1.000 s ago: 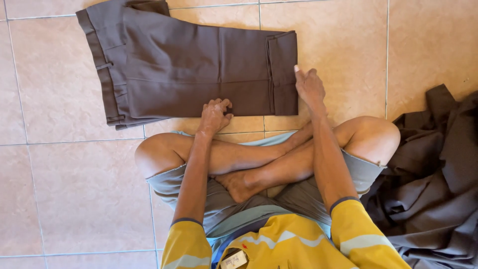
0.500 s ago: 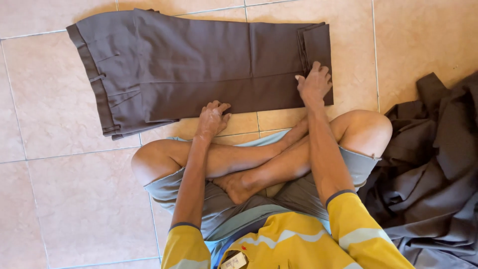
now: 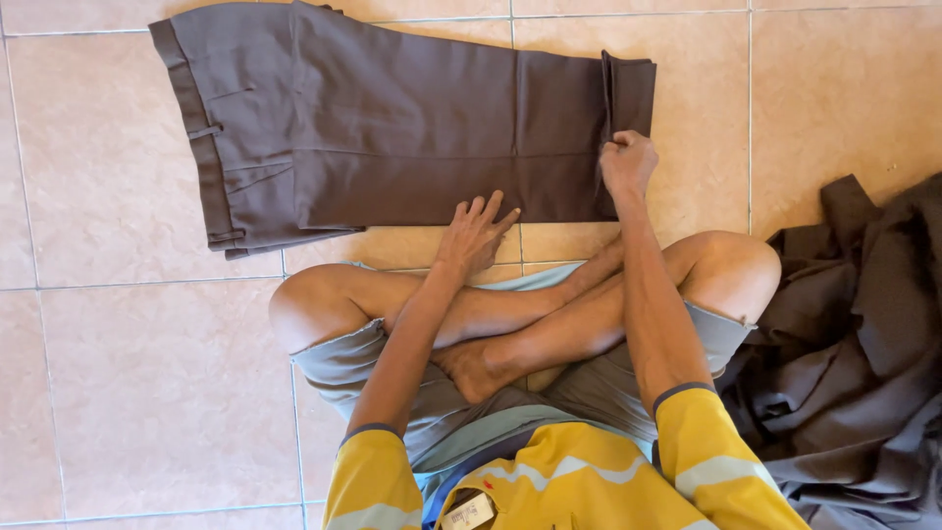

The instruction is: The person sits cross-legged on a tiled floor and folds two pairs of dark brown trousers by hand. They smooth the fabric, fold the legs, and then fold the garment into a compact rectangle, placing the finished items to the side.

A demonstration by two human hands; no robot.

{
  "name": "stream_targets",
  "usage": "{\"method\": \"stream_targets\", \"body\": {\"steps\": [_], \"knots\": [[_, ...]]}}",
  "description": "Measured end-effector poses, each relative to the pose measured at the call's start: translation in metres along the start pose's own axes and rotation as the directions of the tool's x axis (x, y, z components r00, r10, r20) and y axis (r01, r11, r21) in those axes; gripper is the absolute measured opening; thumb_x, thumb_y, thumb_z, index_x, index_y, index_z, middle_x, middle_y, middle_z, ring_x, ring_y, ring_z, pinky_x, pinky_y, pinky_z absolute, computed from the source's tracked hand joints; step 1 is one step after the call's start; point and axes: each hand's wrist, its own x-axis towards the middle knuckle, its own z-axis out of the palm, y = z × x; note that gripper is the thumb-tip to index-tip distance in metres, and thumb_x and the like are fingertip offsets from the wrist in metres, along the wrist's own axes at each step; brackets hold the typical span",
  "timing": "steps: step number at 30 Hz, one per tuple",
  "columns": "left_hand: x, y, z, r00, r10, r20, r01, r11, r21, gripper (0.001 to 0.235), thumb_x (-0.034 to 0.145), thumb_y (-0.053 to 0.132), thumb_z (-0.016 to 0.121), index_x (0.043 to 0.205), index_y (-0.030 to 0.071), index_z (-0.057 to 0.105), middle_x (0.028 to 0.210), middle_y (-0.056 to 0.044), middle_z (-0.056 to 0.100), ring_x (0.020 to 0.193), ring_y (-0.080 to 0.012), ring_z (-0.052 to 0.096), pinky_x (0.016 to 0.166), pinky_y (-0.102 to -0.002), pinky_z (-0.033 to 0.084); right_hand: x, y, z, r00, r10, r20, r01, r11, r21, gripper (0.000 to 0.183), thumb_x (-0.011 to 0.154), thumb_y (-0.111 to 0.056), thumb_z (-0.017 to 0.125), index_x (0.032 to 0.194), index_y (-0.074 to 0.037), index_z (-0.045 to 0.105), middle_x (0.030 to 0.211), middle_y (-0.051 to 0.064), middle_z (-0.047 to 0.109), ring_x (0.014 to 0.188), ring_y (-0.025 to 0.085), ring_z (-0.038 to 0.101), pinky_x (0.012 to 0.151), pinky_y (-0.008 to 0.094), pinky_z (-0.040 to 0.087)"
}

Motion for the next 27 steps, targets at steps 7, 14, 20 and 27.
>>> {"method": "stream_targets", "body": {"steps": [7,14,20,27], "knots": [[-0.005,0.002,-0.007,0.999,0.014,0.043,-0.016,0.999,0.034,0.056,0.099,0.032,0.061,0.153,0.032,0.047,0.151,-0.013,0.047,0.130,-0.0312,0.047,0.105,-0.047,0.041,-0.071,-0.202,0.025,0.982,-0.173,0.080,0.147,0.953,0.267,0.022,0.087,-0.020,0.071,0.107,-0.018,0.078,0.100,0.016,0.077,0.089,0.038,0.075,0.073,0.049,0.064],[-0.006,-0.001,0.012,0.999,0.009,0.032,-0.010,1.000,0.020,0.050,0.099,0.034,0.060,0.148,0.031,0.052,0.146,-0.011,0.047,0.125,-0.0302,0.045,0.101,-0.046,0.040,-0.109,-0.232,-0.012,0.917,-0.343,0.205,0.288,0.923,0.254,0.025,0.102,-0.018,0.055,0.122,-0.014,0.069,0.113,0.019,0.068,0.104,0.042,0.070,0.087,0.053,0.061],[-0.006,0.002,0.011,1.000,0.013,0.008,-0.013,1.000,0.015,0.047,0.097,0.035,0.060,0.144,0.029,0.055,0.141,-0.011,0.048,0.121,-0.0299,0.046,0.097,-0.046,0.041,-0.087,-0.092,0.044,0.936,0.101,0.336,-0.118,0.993,0.029,0.041,0.098,-0.041,0.066,0.109,-0.002,0.061,0.100,0.023,0.065,0.099,0.043,0.070,0.076,0.052,0.058],[-0.007,-0.012,0.039,0.824,0.124,-0.553,-0.170,0.985,-0.033,0.026,0.090,0.041,0.061,0.085,0.016,0.059,0.084,-0.004,0.049,0.077,-0.0256,0.056,0.070,-0.040,0.046,-0.031,-0.042,0.025,0.972,0.051,0.230,-0.040,0.998,-0.053,0.024,0.082,-0.035,0.078,0.097,-0.016,0.079,0.090,0.016,0.076,0.093,0.041,0.073,0.075,0.051,0.058]]}}
